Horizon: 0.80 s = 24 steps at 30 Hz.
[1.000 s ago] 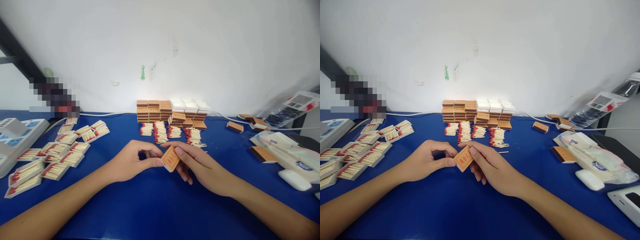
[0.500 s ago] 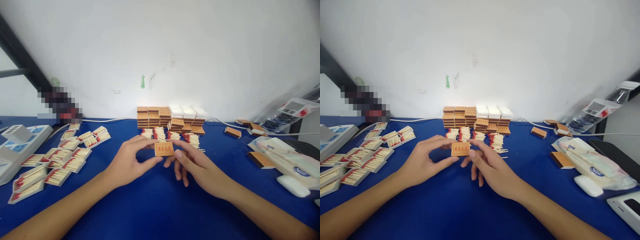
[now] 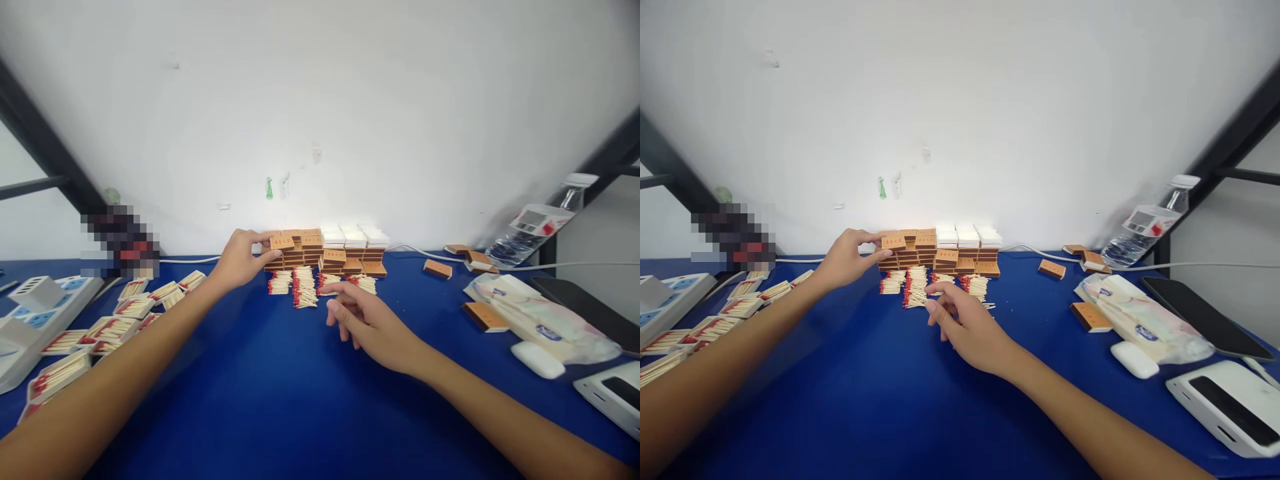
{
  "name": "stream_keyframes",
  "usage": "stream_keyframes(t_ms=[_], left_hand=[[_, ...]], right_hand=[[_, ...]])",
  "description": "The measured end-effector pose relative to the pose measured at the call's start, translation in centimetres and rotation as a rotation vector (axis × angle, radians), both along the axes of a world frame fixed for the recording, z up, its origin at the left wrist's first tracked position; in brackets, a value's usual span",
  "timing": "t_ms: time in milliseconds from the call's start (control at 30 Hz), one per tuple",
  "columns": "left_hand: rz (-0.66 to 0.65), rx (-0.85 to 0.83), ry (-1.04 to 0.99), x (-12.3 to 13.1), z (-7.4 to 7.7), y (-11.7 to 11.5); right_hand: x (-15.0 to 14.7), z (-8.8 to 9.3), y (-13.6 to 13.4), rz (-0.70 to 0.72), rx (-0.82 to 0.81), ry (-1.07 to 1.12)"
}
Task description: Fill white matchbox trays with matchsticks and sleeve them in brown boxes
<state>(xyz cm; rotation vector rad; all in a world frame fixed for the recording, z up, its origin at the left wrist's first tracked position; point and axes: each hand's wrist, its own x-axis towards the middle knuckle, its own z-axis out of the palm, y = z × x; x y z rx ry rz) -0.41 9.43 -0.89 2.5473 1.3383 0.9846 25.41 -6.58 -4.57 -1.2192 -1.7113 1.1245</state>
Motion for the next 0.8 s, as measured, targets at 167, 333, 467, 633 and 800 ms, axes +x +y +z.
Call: stream_keyframes(t_ms=[167,333,467,633,800], left_hand=[[0.051,-0.001,0.035,2.1,-0.3,0.9],[0.108,0.038,0.029,2.8,-0.6,0.9],[0.115,0.055,0.039,3.4,-0.7,1.1],[0.136,0.091,0.065,3.2,-0.8,0.8],[0.133,0.102,0.096,3.3,-0.8,0.4]], right_hand=[[0.5,-0.4,0.3,-0.011,0.04,-0.019],[0.4,-0.4,0.2,-0.017,0.097,-0.059],[0.4,-0.5,0.3,-0.022,0.131,-0.085],[0.6,-0.4,0.5,-0.024,0.159,-0.139],[0.6,-0.2,0.4,-0.03,0.182,-0.21]])
